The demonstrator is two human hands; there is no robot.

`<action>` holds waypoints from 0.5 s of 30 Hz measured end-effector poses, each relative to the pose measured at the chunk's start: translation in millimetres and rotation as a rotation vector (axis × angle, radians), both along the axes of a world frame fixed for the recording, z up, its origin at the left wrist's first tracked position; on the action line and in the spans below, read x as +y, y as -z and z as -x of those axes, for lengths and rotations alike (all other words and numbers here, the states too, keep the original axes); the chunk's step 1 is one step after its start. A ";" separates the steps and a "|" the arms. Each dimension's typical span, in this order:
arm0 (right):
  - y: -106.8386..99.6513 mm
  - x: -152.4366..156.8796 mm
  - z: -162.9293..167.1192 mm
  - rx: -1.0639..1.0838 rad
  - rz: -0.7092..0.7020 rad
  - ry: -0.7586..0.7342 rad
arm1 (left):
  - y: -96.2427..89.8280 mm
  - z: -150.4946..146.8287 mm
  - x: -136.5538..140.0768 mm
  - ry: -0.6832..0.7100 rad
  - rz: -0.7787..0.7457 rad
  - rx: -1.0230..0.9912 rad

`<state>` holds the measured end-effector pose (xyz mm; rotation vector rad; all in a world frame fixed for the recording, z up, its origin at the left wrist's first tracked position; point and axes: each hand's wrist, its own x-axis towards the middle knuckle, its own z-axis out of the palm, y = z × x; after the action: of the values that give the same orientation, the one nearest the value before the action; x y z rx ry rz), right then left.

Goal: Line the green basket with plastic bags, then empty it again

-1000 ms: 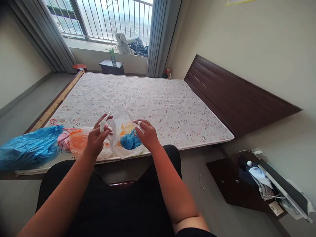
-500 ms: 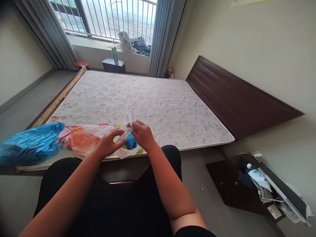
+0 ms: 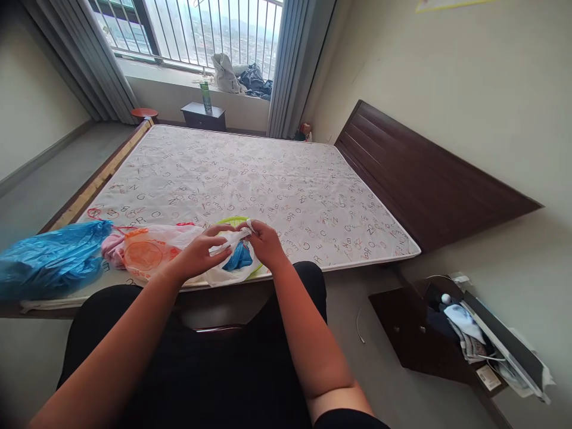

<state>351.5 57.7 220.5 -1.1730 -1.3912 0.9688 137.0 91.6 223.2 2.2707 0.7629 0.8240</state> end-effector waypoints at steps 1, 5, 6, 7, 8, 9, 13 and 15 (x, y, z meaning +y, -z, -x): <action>0.7 0.6 -1.0 0.014 -0.014 -0.002 | -5.0 -3.3 0.3 0.033 0.041 -0.061; 3.1 2.1 -8.9 0.027 0.028 0.010 | -10.5 -13.1 4.2 0.100 0.387 -0.154; 3.4 2.2 -11.8 0.005 0.057 -0.006 | -7.5 -14.8 5.6 0.071 0.462 -0.202; 3.6 2.1 -14.3 -0.029 0.077 -0.035 | -3.3 -16.4 6.9 0.023 0.510 -0.280; 3.8 1.8 -16.0 -0.075 0.084 -0.074 | 1.4 -18.2 8.2 -0.039 0.535 -0.388; 4.3 1.1 -16.1 -0.133 0.075 -0.116 | 6.1 -20.0 9.3 -0.107 0.543 -0.512; 14.1 -6.0 5.1 -0.464 0.006 -0.243 | 15.9 -27.1 12.1 -0.311 0.577 -0.910; 26.1 -10.1 24.9 -0.625 0.009 -0.265 | 15.1 -27.3 13.2 -0.356 0.617 -1.002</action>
<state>326.6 47.6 194.4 -1.3885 -2.0796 0.8158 164.2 104.9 208.1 0.9792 0.7648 1.4571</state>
